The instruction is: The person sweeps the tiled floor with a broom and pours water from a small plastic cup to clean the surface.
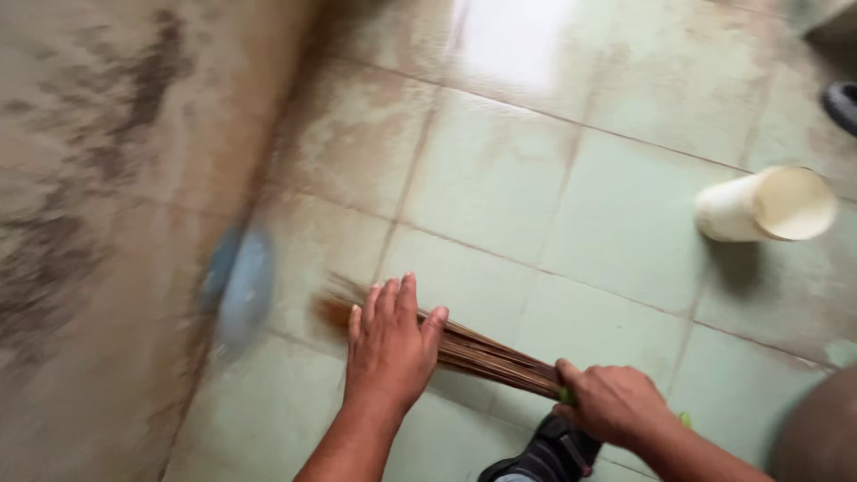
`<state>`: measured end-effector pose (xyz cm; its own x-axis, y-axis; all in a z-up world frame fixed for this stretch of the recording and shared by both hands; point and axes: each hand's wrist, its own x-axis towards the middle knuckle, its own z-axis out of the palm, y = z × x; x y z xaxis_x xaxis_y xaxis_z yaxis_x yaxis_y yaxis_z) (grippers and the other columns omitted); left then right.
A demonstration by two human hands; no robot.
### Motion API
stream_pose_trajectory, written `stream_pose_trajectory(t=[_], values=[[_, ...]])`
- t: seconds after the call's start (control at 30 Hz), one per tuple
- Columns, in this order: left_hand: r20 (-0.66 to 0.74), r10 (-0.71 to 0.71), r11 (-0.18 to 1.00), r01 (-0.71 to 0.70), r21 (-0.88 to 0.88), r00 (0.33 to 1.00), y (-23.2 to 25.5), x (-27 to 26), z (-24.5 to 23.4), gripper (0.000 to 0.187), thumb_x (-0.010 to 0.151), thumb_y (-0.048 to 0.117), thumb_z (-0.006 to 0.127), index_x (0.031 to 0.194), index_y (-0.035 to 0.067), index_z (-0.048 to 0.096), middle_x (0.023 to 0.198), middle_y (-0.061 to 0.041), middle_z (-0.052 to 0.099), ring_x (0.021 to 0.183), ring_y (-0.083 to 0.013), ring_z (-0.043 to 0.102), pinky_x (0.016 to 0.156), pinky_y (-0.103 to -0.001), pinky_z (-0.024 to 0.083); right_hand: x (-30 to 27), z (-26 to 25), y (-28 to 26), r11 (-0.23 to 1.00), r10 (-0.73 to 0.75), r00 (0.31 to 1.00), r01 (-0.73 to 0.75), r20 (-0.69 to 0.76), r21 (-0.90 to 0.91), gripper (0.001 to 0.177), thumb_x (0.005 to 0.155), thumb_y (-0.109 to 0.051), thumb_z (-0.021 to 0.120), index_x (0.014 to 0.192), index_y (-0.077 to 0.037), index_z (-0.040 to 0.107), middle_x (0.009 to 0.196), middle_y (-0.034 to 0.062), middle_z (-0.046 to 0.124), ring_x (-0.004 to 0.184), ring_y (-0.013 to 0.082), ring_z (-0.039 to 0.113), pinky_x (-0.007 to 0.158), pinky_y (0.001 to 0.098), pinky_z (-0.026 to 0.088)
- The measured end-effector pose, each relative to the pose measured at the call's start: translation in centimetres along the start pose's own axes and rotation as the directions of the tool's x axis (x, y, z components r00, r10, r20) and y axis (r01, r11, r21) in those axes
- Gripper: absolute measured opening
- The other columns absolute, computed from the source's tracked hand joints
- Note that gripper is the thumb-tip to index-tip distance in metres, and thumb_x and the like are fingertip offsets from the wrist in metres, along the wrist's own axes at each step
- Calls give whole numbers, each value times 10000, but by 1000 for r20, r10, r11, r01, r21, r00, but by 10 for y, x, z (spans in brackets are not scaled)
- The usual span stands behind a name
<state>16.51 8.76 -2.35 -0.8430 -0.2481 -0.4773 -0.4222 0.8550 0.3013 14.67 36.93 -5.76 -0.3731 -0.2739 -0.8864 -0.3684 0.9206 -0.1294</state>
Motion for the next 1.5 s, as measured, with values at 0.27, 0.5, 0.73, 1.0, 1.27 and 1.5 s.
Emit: stream_pose_trajectory(t=[0.27,0.5,0.73,1.0,1.27,1.5], values=[[66,-223,972,218,87,972,-83,-70,-25,694,981,547,483,1535,147,362,1603,-67,374,1515,-272,266,1225,-515,175,-8,11,-70,997,10,997,-4,-82,80,549,923,-584,584,1314,-205,514,929,86,776,914,323,738,768,479,585],[104,-305,952,301,53,947,-111,-118,-24,680,996,484,480,1575,169,313,1592,-58,349,1506,-258,249,1219,-527,172,-20,21,-105,967,196,973,-172,-120,188,579,907,-605,618,1330,-221,523,899,107,765,895,322,747,771,475,601],[137,-356,934,357,23,924,-127,-147,-13,655,991,359,510,1583,160,314,1631,-71,337,1481,-285,256,1203,-530,173,-35,33,-144,970,-136,988,148,73,-194,491,952,-545,575,1291,-190,550,945,92,756,926,325,731,802,480,578],[73,-423,906,420,48,903,-145,-162,10,629,981,314,536,1550,123,347,1587,-98,394,1483,-300,312,1164,-537,243,-34,53,-116,998,-25,993,30,-114,48,617,879,-590,625,1348,-216,482,933,98,770,912,342,727,787,481,576],[-62,-444,896,442,-52,894,-100,-170,35,595,968,325,545,1505,114,402,1542,-81,458,1452,-270,382,1191,-499,310,-33,43,-49,999,37,995,-39,-89,-25,565,919,-631,617,1305,-229,522,961,121,766,909,358,721,762,475,574],[-37,-551,834,548,-68,834,-52,-190,42,616,970,292,540,1539,122,375,1553,-83,440,1461,-283,353,1165,-502,270,-37,26,24,967,13,997,9,82,-254,505,941,-608,559,1307,-261,566,910,49,781,857,267,781,749,444,619]])
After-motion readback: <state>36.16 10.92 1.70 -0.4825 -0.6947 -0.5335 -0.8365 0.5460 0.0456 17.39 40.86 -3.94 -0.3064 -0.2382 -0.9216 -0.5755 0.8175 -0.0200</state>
